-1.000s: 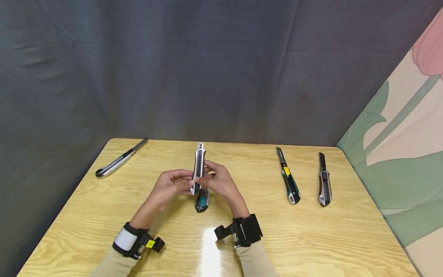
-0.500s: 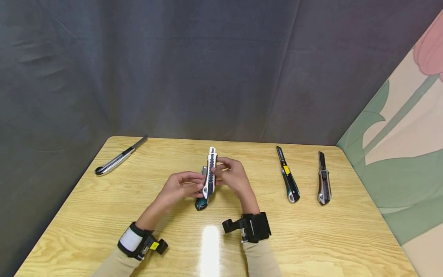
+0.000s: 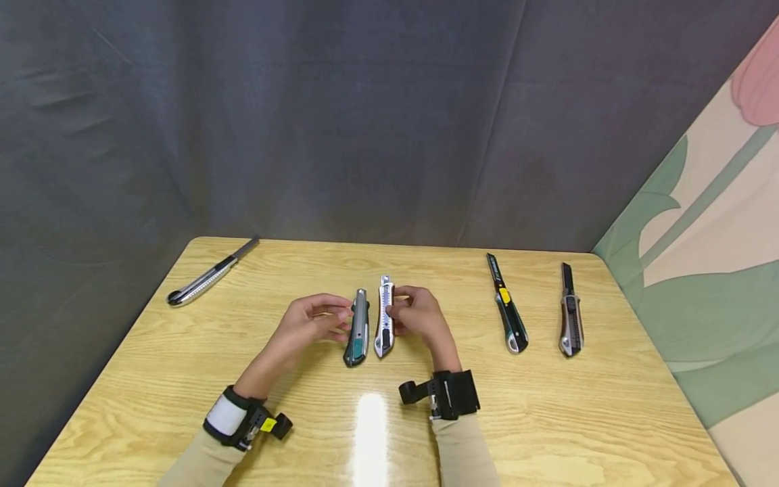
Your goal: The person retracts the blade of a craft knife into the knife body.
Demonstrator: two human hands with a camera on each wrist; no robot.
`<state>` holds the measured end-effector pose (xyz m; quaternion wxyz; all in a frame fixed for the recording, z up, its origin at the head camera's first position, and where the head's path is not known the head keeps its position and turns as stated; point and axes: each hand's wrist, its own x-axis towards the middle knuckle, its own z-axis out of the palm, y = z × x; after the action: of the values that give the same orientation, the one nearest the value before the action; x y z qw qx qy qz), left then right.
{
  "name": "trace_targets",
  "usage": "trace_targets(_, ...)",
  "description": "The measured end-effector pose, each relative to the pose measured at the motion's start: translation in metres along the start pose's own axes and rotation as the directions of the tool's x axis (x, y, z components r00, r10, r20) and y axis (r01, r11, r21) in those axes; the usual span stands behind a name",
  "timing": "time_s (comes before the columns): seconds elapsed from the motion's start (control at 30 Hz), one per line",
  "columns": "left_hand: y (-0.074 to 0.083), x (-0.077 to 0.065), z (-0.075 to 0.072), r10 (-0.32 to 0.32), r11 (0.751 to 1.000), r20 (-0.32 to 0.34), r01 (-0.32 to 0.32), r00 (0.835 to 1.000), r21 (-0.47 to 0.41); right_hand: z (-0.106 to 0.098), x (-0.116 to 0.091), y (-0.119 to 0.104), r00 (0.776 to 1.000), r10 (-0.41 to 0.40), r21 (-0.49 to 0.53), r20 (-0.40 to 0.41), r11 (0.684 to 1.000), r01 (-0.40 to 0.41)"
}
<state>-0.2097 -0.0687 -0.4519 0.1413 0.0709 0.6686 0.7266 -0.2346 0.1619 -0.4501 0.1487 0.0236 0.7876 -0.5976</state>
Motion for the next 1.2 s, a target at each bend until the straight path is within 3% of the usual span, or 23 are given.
trace_targets(0.27,0.001,0.001,-0.002,-0.028,0.999,0.003,0.028,1.0,-0.015,0.002,0.005,0.006,0.999,0.03,-0.013,-0.016,0.999,-0.031)
trace_targets(0.57,0.025,-0.012,0.005,-0.022,1.0,-0.016,0.023,1.0,0.016,0.006,0.006,0.005,0.995,0.044,-0.117,-0.088,0.992,-0.054)
trace_targets(1.0,0.026,-0.013,0.003,-0.03,0.999,-0.034,0.032,0.999,0.039,0.006,0.002,0.002,0.996,0.05,-0.249,-0.074,0.966,-0.067)
trace_targets(1.2,0.016,-0.007,-0.001,-0.047,0.999,-0.026,0.047,0.999,0.022,0.005,0.001,0.0,0.994,0.073,-0.27,-0.081,0.958,-0.093)
